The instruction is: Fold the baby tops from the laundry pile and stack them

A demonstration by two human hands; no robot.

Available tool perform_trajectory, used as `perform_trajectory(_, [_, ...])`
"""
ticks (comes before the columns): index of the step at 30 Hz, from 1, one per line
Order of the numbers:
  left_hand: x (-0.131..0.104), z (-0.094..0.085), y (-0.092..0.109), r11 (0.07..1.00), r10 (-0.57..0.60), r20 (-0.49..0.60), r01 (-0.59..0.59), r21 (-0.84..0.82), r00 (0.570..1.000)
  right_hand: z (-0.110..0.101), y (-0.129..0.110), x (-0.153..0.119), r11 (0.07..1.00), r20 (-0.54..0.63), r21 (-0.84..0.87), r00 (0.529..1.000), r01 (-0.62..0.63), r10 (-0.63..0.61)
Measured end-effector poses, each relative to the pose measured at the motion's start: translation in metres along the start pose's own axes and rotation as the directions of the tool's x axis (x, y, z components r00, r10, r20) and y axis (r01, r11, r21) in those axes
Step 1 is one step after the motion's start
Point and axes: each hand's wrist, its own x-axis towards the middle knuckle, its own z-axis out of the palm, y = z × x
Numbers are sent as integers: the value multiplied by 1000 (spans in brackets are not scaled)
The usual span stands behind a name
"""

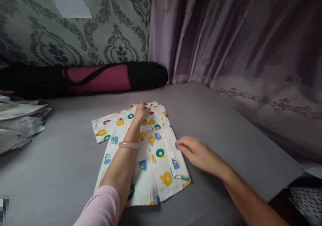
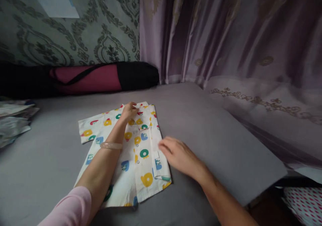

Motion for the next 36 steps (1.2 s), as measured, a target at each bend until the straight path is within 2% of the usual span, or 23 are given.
perform_trajectory(1, [-1,-2,3,1000,-14,8,14,24,1000,0,6,22,1000,-83,-23,996,18,-20])
perform_trajectory(3, [-2,-6,7,997,-31,37,28,77,999,8,18,70,994,-165,-110,985,23,-42])
perform_trajectory(7, [-2,-11,8,991,-15,131,-4,136,991,42,34,157,953,-118,-293,992,-77,44])
perform_trajectory(10, [3,-11,0,989,17,164,-41,143,986,65,41,190,925,-170,-348,981,-151,96])
perform_trajectory(13, [8,-12,-10,984,37,185,-67,163,982,78,48,198,901,-217,-377,966,-216,141])
perform_trajectory(16, [9,-14,-13,981,32,186,-67,181,982,83,54,197,896,-218,-389,966,-215,138])
perform_trajectory(22, [1,-25,2,961,19,190,-71,269,982,78,52,195,889,-231,-403,964,-216,130])
perform_trajectory(25, [0,-29,8,952,7,168,-58,302,986,77,40,193,894,-205,-432,978,-119,31])
perform_trajectory(28, [1,-34,10,946,-11,107,-24,322,994,85,26,189,898,-127,-440,988,20,-84])
perform_trajectory(32, [0,-44,16,954,10,18,-15,301,1000,98,17,186,925,-38,-377,997,45,-64])
perform_trajectory(36, [-5,-55,32,961,44,-72,-22,277,996,89,25,182,964,-12,-233,991,127,-133])
